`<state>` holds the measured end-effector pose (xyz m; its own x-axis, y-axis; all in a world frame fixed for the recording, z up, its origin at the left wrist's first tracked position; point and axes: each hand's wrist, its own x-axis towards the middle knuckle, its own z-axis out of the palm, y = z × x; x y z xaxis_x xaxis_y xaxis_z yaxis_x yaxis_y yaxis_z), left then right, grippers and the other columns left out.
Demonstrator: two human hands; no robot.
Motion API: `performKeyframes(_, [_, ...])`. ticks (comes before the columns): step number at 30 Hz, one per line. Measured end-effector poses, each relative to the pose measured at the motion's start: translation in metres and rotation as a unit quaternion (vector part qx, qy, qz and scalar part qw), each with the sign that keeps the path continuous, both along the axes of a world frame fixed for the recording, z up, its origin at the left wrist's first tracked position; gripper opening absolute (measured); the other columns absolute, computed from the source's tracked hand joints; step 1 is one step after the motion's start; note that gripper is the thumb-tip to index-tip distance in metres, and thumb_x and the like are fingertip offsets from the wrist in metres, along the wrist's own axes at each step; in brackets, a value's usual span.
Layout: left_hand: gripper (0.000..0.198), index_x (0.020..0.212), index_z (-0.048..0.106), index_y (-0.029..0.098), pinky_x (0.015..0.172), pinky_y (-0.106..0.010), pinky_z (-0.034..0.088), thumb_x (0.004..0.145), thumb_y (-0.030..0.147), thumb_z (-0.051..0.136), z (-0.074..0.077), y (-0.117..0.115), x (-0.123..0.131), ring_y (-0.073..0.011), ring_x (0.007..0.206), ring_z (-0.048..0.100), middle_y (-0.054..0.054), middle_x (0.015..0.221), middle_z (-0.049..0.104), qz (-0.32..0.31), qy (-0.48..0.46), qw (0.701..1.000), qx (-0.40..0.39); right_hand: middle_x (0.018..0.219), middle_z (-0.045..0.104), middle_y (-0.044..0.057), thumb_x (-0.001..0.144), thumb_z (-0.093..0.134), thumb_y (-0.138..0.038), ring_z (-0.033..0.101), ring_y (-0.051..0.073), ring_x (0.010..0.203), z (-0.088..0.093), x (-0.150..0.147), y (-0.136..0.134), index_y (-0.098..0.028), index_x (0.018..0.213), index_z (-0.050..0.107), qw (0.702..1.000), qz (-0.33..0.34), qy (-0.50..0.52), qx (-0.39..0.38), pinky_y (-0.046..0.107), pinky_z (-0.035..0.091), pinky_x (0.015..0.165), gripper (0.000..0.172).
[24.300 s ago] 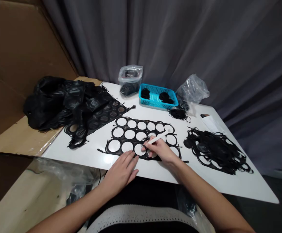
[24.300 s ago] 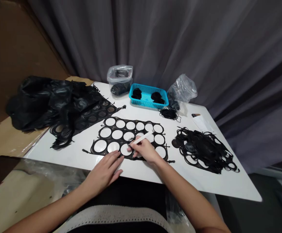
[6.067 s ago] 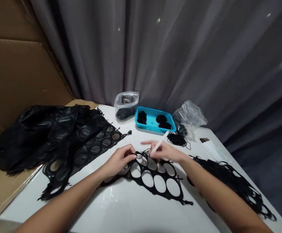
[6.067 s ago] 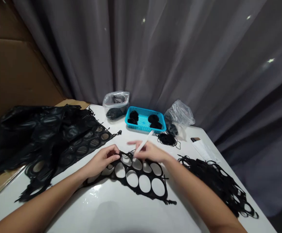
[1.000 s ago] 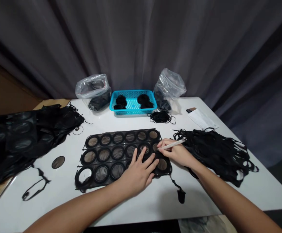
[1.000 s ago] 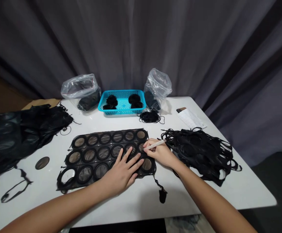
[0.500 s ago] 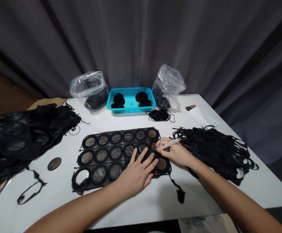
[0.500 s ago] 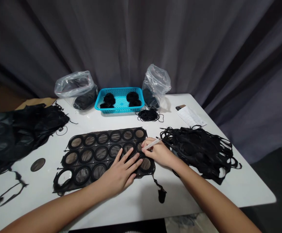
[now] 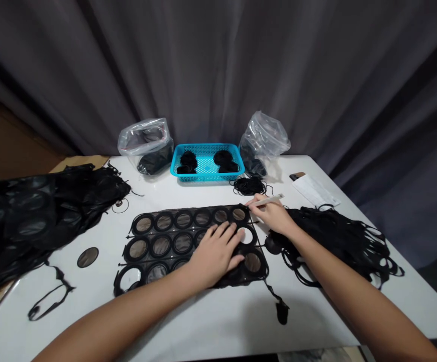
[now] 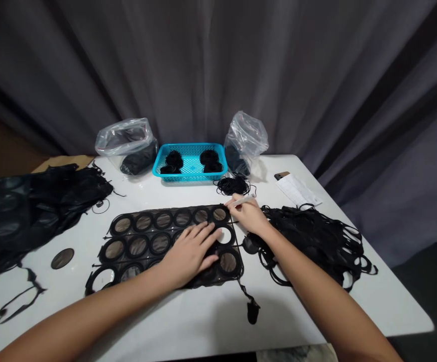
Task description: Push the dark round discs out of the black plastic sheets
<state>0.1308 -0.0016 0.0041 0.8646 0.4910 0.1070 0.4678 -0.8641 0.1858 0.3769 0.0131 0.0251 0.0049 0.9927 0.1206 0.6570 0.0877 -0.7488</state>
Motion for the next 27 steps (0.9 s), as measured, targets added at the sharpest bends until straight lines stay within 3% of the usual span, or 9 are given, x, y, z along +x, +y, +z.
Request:
performKeyframes(3, [0.059, 0.147, 0.043, 0.017, 0.117, -0.057, 0.023, 0.099, 0.05, 0.051, -0.008, 0.017, 0.005, -0.0335, 0.145, 0.031, -0.012, 0.152, 0.045, 0.019, 0.005, 1.0, 0.006, 0.096, 0.073, 0.004, 0.086, 0.052, -0.028, 0.065, 0.021, 0.09, -0.007, -0.013, 0.003, -0.022, 0.073, 0.056, 0.997, 0.051, 0.044, -0.041, 0.033, 0.047, 0.08, 0.014])
performKeyframes(7, [0.06, 0.15, 0.038, 0.02, 0.117, -0.065, 0.015, 0.1, 0.053, 0.046, -0.021, 0.02, 0.003, -0.0331, 0.148, 0.024, -0.011, 0.155, 0.04, 0.025, -0.002, 1.0, -0.001, 0.098, 0.071, 0.005, 0.084, 0.054, -0.03, 0.063, 0.021, 0.09, -0.018, -0.017, 0.006, -0.021, 0.074, 0.055, 0.993, 0.077, 0.064, -0.07, 0.033, 0.046, 0.08, 0.014])
performKeyframes(13, [0.059, 0.152, 0.035, 0.02, 0.118, -0.065, 0.013, 0.102, 0.051, 0.042, -0.021, 0.015, 0.0, -0.0325, 0.15, 0.019, -0.008, 0.158, 0.036, 0.025, -0.005, 1.0, -0.019, 0.095, 0.068, 0.005, 0.083, 0.055, -0.031, 0.06, 0.02, 0.083, -0.023, -0.014, 0.012, -0.021, 0.073, 0.054, 0.991, 0.084, 0.077, -0.076, 0.033, 0.044, 0.074, 0.014])
performKeyframes(27, [0.059, 0.152, 0.035, 0.021, 0.117, -0.066, 0.015, 0.101, 0.05, 0.043, -0.02, 0.016, 0.0, -0.0324, 0.15, 0.021, -0.009, 0.157, 0.037, 0.024, -0.007, 1.0, -0.013, 0.096, 0.066, 0.005, 0.082, 0.056, -0.029, 0.06, 0.02, 0.086, -0.023, -0.014, 0.011, -0.021, 0.07, 0.052, 0.99, 0.086, 0.087, -0.074, 0.034, 0.044, 0.077, 0.015])
